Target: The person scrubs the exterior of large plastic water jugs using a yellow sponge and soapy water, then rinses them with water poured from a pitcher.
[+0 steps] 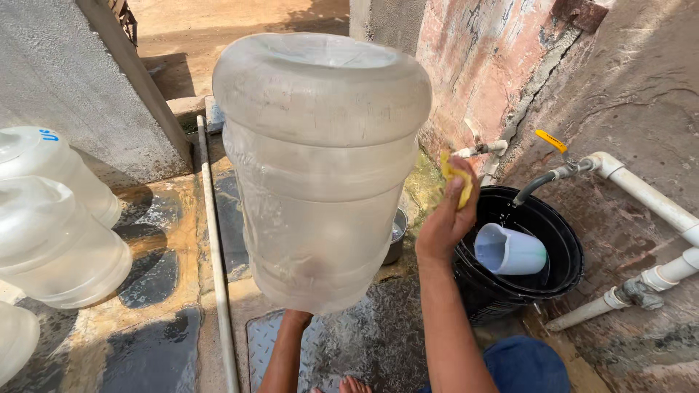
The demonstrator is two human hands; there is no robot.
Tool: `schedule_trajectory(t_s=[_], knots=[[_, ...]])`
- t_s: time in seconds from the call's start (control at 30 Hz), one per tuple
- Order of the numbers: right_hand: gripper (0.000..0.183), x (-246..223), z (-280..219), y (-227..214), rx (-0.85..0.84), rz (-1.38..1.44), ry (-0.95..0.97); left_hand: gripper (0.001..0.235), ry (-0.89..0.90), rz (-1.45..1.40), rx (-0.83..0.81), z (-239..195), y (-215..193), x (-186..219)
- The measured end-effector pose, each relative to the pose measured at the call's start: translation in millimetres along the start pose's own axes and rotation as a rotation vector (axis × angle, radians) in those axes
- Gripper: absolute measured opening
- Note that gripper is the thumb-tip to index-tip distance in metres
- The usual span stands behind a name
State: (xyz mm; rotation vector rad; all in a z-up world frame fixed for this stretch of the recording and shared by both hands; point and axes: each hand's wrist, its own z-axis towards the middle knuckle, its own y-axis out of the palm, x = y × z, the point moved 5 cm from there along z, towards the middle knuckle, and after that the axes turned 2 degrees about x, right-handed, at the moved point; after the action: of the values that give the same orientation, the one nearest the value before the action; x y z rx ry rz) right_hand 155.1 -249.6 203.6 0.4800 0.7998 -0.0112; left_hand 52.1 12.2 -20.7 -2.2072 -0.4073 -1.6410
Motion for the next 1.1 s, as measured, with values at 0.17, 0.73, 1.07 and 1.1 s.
schedule_trajectory(t_s=[0.17,0.73,1.07,1.1], knots=[[0.036,207,-267,-58,-0.076,0.056,1.761,0.066,-0.134,-0.243,0.046,26,20,-33],[0.03,213,-332,15,-0.256,0.425,1.686,0.065,-0.137,-0.513,0.144,10,-28,-28],[0.038,238,-349,5,-0.342,0.188,1.645,0.065,-0.151,-0.614,0.106,-46,-36,-33],[0.039,237,-352,-4,-0.326,0.17,1.641,0.065,-0.147,-0.625,0.107,-57,-41,-30]])
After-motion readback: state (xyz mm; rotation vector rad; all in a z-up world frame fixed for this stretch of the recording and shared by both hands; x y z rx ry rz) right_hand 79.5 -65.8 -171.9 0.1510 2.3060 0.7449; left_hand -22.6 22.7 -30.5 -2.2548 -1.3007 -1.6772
